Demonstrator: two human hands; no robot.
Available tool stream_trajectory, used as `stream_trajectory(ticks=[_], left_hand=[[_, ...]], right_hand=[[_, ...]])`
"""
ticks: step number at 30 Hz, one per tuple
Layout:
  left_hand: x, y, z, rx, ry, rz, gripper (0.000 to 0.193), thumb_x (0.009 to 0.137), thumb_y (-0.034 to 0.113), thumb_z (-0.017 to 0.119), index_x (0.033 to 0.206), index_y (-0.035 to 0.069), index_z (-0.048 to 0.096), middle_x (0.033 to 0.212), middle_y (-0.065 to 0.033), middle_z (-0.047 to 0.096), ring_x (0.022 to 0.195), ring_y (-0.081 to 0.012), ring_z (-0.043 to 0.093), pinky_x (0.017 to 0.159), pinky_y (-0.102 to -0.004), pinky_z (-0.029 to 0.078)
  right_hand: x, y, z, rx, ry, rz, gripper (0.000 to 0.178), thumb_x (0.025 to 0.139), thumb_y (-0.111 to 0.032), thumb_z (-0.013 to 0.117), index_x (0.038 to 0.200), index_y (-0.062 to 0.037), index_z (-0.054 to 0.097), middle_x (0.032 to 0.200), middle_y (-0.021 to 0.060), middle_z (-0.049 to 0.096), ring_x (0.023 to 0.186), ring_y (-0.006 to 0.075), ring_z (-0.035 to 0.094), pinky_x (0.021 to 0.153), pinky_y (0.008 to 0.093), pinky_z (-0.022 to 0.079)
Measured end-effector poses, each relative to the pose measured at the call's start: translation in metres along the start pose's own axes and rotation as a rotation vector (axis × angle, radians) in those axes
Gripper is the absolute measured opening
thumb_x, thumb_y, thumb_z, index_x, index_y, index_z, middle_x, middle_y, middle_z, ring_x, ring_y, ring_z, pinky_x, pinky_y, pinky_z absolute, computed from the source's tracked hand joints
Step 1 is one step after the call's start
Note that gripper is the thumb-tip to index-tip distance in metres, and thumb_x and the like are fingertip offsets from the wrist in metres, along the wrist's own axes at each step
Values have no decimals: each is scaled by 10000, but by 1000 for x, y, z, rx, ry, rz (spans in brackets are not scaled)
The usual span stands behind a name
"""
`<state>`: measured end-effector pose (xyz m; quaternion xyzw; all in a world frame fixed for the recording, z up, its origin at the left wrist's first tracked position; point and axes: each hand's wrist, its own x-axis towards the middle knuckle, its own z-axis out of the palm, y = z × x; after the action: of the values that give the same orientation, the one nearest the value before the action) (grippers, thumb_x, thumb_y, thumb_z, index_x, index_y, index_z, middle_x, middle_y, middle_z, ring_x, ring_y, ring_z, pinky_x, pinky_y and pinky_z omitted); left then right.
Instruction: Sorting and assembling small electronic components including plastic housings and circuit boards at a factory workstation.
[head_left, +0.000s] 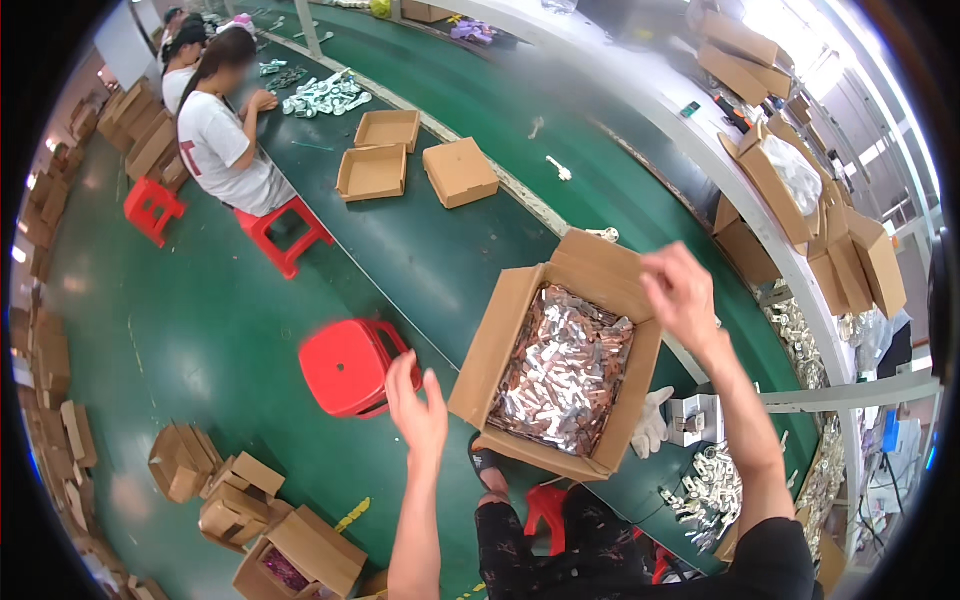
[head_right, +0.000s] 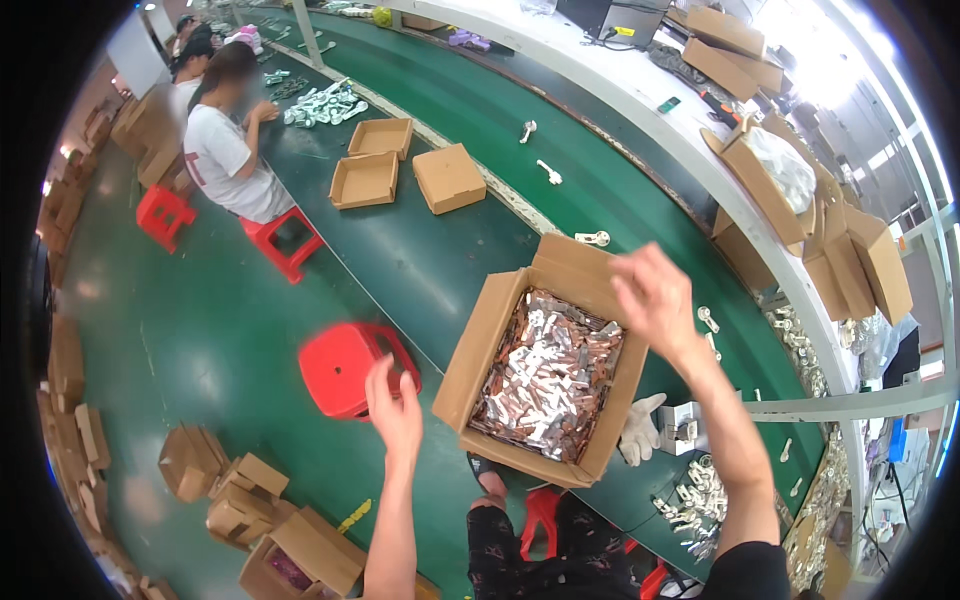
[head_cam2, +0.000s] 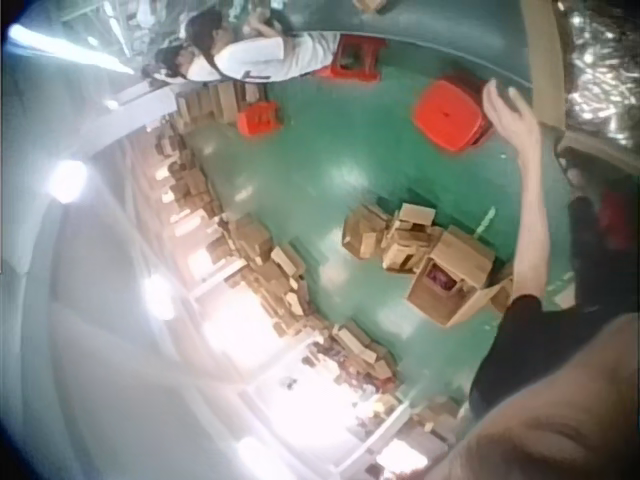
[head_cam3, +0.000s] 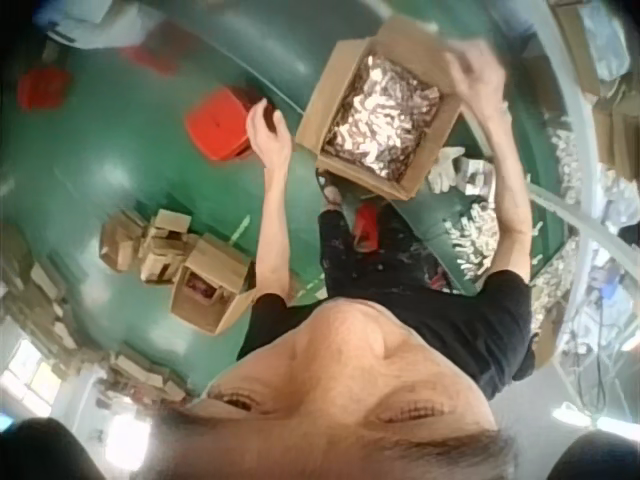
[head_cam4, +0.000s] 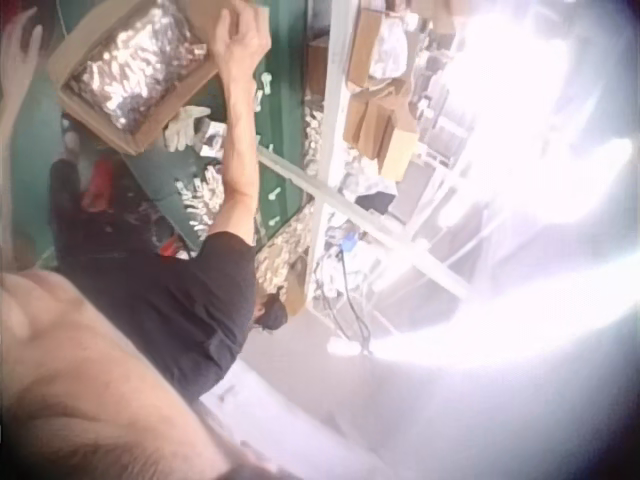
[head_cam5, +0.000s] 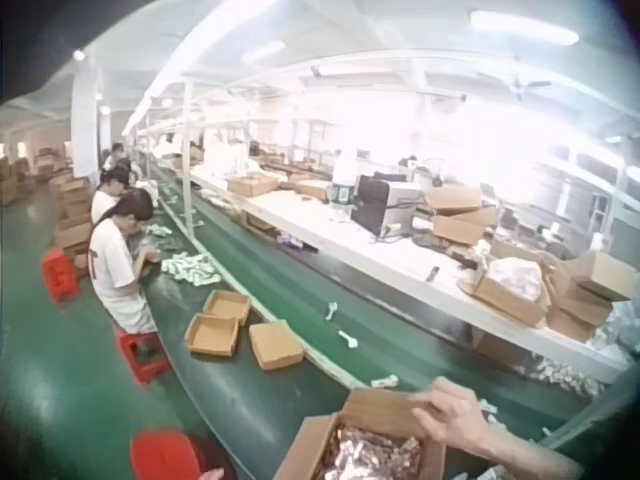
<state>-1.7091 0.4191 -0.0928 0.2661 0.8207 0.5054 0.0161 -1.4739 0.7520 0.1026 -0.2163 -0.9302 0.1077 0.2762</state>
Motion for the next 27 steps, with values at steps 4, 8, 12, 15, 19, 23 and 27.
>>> stream_trajectory(ticks=[4,8,12,15,19,23,27], left_hand=[[132,-64,91,276,-88,81,650,1095,287,673,1625,-34,477,1687,-345,431,1606,-545,352,1344,-634,273],[227,-122,141,566,-61,-12,727,1100,336,641,1658,-72,416,1724,-362,373,1645,-541,292,1364,-623,238],[232,-122,177,702,-63,-57,785,1083,394,604,1698,-40,379,1766,-318,327,1682,-507,225,1388,-616,175],[237,-117,177,697,-78,-91,801,1060,389,628,1699,-28,385,1772,-311,323,1681,-509,233,1383,-629,181],[242,-113,200,698,-93,-87,862,994,376,670,1700,-27,382,1761,-313,332,1665,-531,248,1367,-655,191],[252,-112,201,713,-123,-131,852,997,375,656,1698,-26,383,1757,-314,329,1670,-526,236,1367,-656,185],[252,-124,178,762,-129,-157,890,978,380,684,1715,-7,368,1781,-299,297,1684,-516,205,1375,-658,170]], right_hand=[[92,76,32,30,-95,130,436,956,-51,780,1385,-102,716,1210,120,700,908,241,727,775,373,609],[186,152,107,-10,-379,252,611,999,-170,772,1582,-172,589,1306,174,686,1038,321,749,933,472,627],[260,240,213,-183,-574,221,689,1015,-246,761,1654,-229,502,1414,237,650,1207,411,717,1061,547,582],[316,288,308,-162,-648,219,733,1014,-309,762,1682,-261,466,1509,274,600,1333,478,653,1130,570,545],[374,351,398,-332,-525,398,754,994,-404,777,1670,-230,494,1549,254,584,1358,464,639,1132,559,551],[388,360,441,-435,-477,416,706,1033,-451,734,1615,-100,543,1559,213,586,1346,429,632,1144,569,538],[339,295,441,-358,-493,307,726,1065,-489,695,1586,-7,542,1576,194,565,1425,434,562,1179,649,477]])
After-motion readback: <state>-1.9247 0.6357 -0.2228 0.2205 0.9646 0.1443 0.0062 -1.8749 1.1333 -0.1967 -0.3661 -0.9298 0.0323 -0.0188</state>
